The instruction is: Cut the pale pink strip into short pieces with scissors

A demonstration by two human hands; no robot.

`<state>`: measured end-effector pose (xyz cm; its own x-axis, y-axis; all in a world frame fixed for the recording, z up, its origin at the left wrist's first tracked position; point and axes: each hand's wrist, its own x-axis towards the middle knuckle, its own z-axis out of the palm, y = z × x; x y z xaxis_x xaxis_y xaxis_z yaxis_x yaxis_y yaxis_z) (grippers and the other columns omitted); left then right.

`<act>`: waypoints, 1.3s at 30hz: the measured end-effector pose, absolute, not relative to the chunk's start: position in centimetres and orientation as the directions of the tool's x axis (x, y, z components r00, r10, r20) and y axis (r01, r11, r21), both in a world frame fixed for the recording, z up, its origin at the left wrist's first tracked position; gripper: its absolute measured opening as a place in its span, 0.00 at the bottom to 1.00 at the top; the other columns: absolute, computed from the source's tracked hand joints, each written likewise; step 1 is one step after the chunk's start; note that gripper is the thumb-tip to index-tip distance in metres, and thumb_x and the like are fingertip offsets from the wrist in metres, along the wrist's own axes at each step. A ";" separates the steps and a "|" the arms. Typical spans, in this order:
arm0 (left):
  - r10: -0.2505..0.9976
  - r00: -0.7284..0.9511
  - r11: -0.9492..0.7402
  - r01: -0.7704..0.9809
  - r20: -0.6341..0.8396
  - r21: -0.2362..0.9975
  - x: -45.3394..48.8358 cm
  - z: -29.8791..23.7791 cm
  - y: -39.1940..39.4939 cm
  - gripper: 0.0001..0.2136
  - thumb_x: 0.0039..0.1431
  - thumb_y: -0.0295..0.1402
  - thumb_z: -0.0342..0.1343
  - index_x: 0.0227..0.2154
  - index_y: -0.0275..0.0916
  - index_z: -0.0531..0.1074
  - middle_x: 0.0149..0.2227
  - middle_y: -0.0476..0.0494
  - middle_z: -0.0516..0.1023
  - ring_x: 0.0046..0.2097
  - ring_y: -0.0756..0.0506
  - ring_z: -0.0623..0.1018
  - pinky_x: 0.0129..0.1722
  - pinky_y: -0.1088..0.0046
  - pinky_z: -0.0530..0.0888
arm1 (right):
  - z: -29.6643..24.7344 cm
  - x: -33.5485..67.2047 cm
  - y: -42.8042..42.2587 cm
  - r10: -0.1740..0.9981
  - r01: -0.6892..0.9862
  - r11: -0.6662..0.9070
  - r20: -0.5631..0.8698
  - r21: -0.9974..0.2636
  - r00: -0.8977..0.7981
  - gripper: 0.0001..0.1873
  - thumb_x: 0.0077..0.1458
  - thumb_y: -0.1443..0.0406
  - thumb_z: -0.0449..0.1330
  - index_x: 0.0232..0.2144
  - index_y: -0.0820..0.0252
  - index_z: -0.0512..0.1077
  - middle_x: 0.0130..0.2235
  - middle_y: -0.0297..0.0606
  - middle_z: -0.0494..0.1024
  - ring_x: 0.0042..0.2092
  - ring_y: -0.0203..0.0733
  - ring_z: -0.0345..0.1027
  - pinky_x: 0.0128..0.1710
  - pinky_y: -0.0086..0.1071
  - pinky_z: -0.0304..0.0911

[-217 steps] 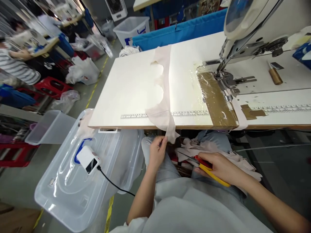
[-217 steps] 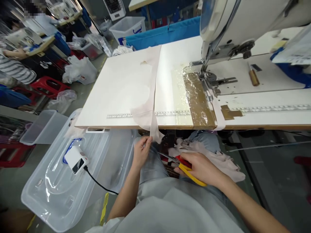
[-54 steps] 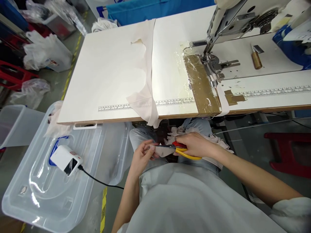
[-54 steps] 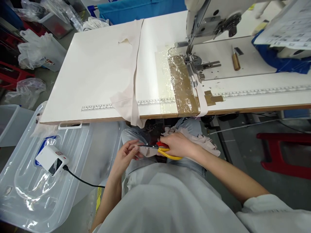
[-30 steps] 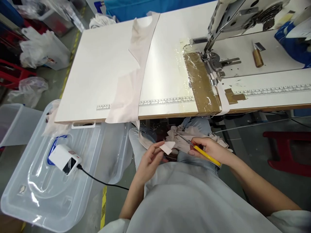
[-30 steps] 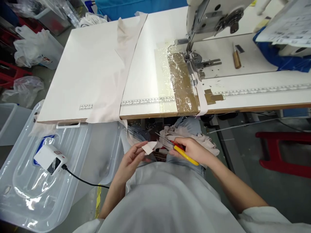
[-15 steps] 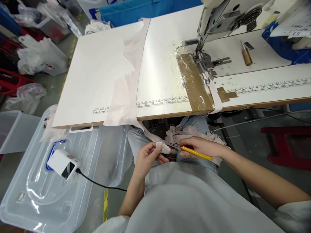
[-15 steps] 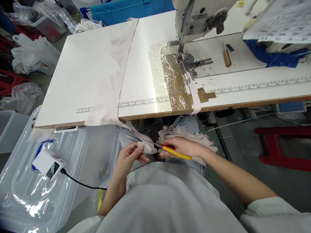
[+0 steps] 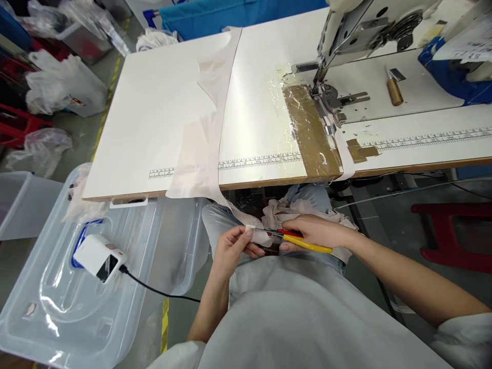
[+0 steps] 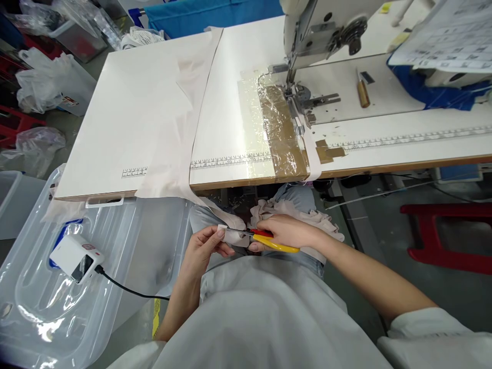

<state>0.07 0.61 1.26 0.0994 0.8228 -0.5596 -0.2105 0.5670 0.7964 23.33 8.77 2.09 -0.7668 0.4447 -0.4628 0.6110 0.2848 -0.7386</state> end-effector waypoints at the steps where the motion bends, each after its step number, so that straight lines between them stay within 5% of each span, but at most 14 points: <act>1: 0.825 0.102 0.565 -0.206 -0.557 0.799 0.1 1.2 0.6 0.23 0.49 0.54 0.67 0.30 0.35 0.74 0.20 0.44 0.78 0.24 0.44 0.80 0.24 0.75 0.75 | 2.1 23.3 8.7 0.462 0.623 0.307 -0.459 -0.720 -0.759 0.31 0.58 0.37 0.49 0.24 0.58 0.54 0.23 0.31 0.60 0.24 0.37 0.52 0.25 0.30 0.44; 21: 0.818 0.139 0.575 -0.206 -0.558 0.792 0.4 0.5 0.5 0.21 0.53 0.51 0.65 0.28 0.36 0.72 0.21 0.42 0.79 0.25 0.45 0.80 0.25 0.76 0.73 | 2.4 22.1 8.7 0.541 0.705 0.468 -0.457 -0.533 -0.706 0.26 0.59 0.50 0.61 0.23 0.58 0.55 0.23 0.32 0.64 0.25 0.37 0.55 0.26 0.31 0.41; 32: 0.819 0.160 0.573 -0.171 -0.551 0.802 0.6 0.7 1.1 0.23 0.53 0.53 0.65 0.31 0.34 0.74 0.22 0.42 0.79 0.26 0.45 0.81 0.26 0.77 0.74 | 0.1 24.2 8.6 0.608 0.652 0.377 -0.355 -0.658 -0.710 0.28 0.56 0.46 0.58 0.21 0.58 0.54 0.19 0.30 0.57 0.22 0.35 0.46 0.25 0.31 0.41; 39: 0.797 0.229 0.600 -0.194 -0.559 0.776 2.3 1.1 1.1 0.30 0.50 0.60 0.62 0.42 0.39 0.64 0.24 0.45 0.79 0.29 0.41 0.82 0.29 0.71 0.77 | -0.4 23.1 7.4 0.706 0.404 0.162 -0.180 -0.900 -0.685 0.23 0.57 0.45 0.56 0.29 0.59 0.62 0.27 0.33 0.65 0.29 0.38 0.57 0.28 0.28 0.51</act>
